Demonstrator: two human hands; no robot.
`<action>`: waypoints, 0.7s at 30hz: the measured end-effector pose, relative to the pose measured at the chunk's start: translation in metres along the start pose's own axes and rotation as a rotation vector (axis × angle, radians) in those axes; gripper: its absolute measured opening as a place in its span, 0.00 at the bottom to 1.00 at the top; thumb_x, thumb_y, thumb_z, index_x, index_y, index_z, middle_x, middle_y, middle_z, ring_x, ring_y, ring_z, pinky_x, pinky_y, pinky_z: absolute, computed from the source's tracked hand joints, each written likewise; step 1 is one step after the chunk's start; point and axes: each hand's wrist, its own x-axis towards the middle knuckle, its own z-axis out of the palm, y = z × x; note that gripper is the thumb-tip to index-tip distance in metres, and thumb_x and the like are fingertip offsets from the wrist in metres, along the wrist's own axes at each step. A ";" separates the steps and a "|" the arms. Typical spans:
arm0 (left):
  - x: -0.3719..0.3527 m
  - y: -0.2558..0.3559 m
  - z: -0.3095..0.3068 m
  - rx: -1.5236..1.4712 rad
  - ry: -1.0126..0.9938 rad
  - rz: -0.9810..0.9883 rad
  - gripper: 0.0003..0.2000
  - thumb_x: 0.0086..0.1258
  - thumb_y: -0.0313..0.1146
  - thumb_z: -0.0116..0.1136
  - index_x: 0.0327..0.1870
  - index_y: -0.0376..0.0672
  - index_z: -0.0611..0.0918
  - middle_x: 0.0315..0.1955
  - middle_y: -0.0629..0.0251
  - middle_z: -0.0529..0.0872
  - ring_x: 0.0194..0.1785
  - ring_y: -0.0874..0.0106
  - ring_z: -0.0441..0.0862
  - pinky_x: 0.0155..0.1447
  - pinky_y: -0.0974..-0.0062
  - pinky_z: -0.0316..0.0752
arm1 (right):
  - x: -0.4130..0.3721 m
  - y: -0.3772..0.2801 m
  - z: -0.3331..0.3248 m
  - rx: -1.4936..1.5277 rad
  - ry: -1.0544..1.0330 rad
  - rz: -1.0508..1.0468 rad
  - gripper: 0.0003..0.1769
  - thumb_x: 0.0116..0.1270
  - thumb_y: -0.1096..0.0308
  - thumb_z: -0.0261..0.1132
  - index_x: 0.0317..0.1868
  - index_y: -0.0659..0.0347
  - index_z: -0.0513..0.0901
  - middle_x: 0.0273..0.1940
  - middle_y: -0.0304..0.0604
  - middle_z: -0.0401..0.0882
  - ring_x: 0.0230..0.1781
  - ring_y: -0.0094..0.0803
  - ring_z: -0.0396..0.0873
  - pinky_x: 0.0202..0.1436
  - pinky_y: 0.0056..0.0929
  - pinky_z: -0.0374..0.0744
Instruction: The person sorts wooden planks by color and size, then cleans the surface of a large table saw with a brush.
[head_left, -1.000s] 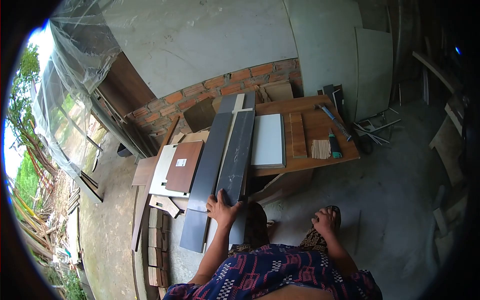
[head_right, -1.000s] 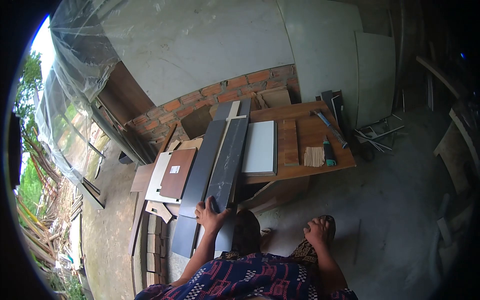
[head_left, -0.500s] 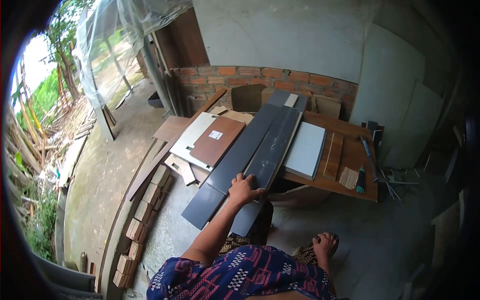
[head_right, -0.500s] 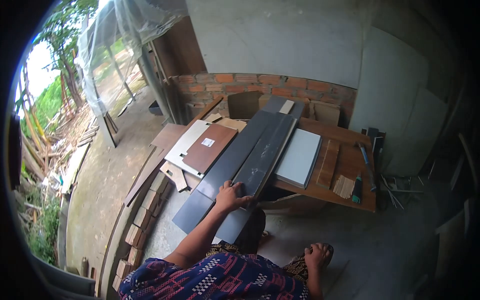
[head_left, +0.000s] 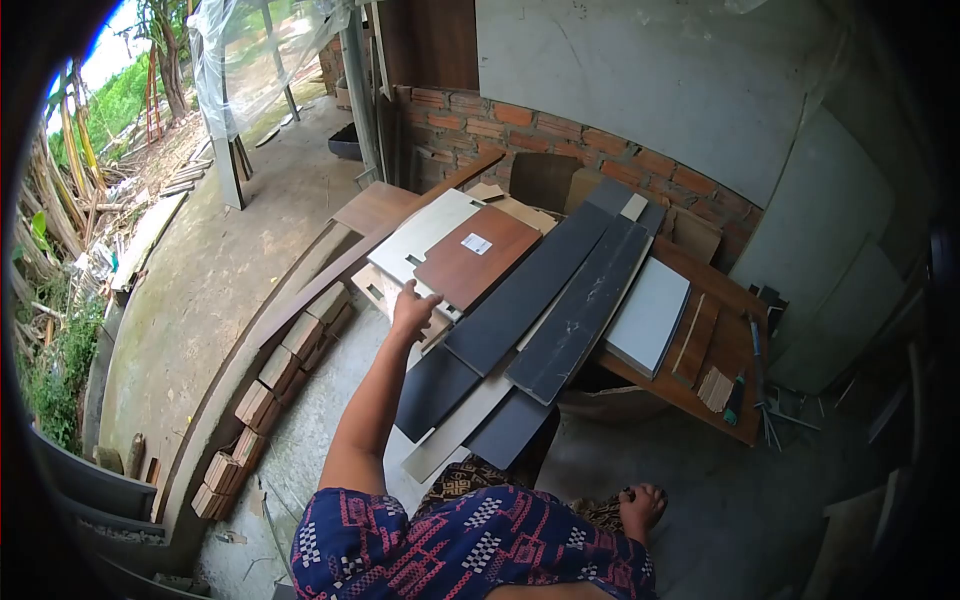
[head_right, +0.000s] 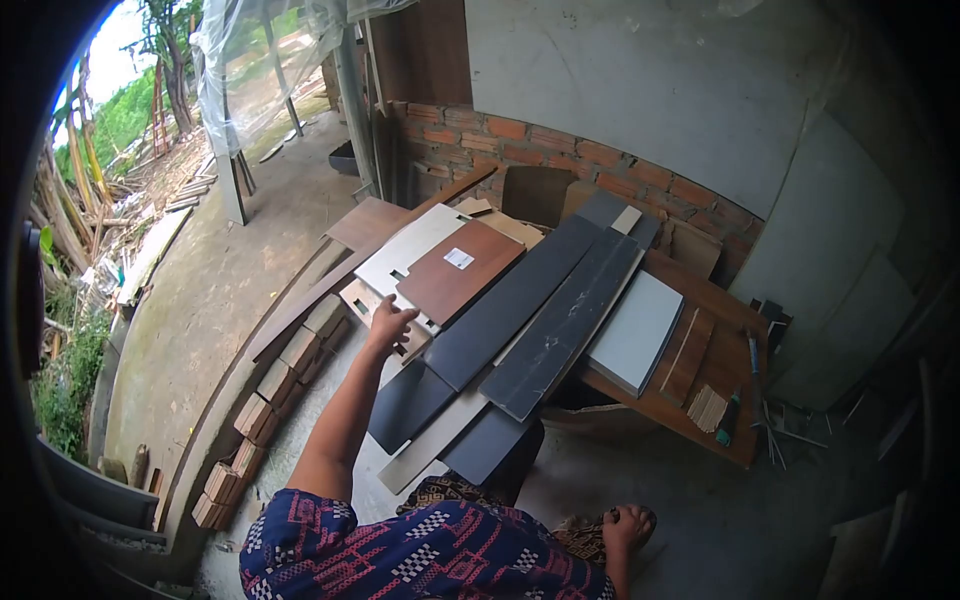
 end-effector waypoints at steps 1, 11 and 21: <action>0.012 0.000 -0.002 -0.050 0.028 -0.051 0.41 0.53 0.35 0.65 0.65 0.29 0.56 0.26 0.58 0.76 0.21 0.72 0.74 0.18 0.74 0.70 | -0.001 0.000 0.000 -0.002 -0.005 -0.004 0.15 0.47 0.61 0.68 0.36 0.58 0.84 0.47 0.40 0.76 0.56 0.35 0.66 0.62 0.37 0.59; 0.070 0.013 -0.010 0.148 -0.136 -0.142 0.28 0.50 0.40 0.69 0.40 0.20 0.73 0.29 0.48 0.80 0.19 0.63 0.80 0.17 0.71 0.75 | -0.007 0.001 -0.001 -0.083 -0.051 0.050 0.14 0.48 0.61 0.68 0.36 0.57 0.85 0.49 0.41 0.75 0.56 0.36 0.65 0.64 0.38 0.58; 0.077 0.019 0.001 0.194 -0.170 -0.173 0.26 0.45 0.44 0.71 0.31 0.25 0.77 0.20 0.53 0.79 0.16 0.65 0.78 0.19 0.69 0.73 | -0.012 0.014 0.010 -0.069 0.017 0.036 0.15 0.46 0.61 0.68 0.35 0.57 0.85 0.48 0.40 0.75 0.57 0.38 0.65 0.65 0.39 0.56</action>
